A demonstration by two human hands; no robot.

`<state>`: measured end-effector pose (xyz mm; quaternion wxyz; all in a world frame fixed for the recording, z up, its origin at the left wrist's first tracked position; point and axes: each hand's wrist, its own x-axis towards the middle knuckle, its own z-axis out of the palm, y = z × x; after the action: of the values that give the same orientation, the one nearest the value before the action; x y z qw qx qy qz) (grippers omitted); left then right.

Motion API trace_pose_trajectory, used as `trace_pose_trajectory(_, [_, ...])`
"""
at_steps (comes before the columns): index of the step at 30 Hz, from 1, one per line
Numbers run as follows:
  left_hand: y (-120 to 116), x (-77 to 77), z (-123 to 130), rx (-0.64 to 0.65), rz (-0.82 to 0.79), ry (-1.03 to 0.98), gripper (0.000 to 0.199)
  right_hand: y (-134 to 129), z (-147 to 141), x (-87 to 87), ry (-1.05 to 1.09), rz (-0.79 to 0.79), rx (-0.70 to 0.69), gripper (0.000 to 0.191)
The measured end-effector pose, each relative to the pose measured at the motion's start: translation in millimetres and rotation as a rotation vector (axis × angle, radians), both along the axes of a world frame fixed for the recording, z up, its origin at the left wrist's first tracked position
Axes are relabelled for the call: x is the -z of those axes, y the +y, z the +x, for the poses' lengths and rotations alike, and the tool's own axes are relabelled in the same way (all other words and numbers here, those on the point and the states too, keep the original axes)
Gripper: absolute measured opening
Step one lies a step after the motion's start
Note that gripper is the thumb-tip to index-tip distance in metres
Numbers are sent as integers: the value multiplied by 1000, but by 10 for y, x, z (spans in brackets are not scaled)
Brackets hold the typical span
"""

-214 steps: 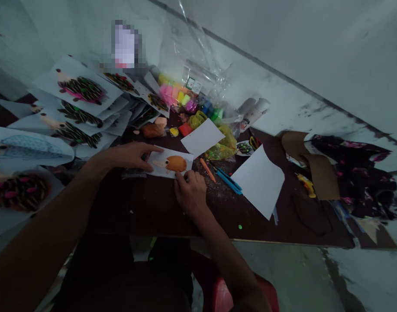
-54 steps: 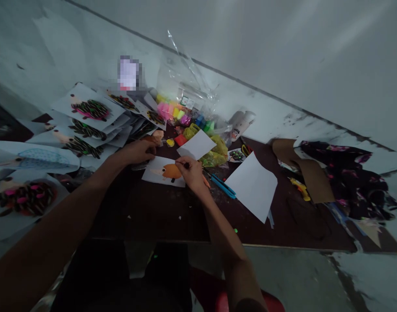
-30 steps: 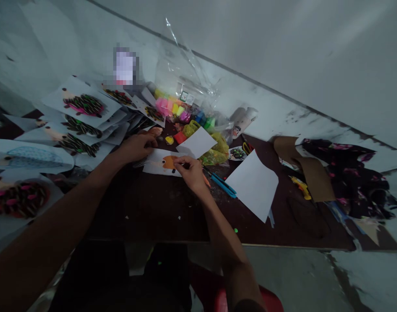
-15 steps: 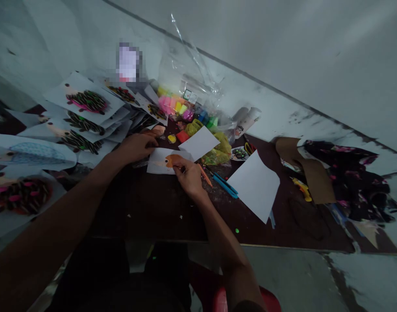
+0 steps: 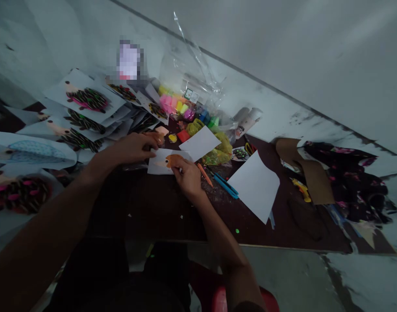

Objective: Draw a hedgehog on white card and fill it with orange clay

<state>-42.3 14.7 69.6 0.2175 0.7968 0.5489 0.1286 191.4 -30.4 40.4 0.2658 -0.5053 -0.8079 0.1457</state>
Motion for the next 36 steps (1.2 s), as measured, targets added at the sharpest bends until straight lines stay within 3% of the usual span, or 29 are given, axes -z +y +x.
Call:
trace_pose_trajectory(3, [-12,30,17,97,-77,29,45,-8,-19,1,-80,61,2,15])
trace_pose_trajectory(9, [-68,60,114,84,-113,131,81,-6,-83,1,-194,45,17,17])
trace_pose_trajectory(25, [-63,57,148,64,-183,193,78,18,-89,92,-284,123,-41,22])
trace_pose_trajectory(36, [-48,77,133,63,-183,196,77,-102,-42,-32,-283,133,-10,29])
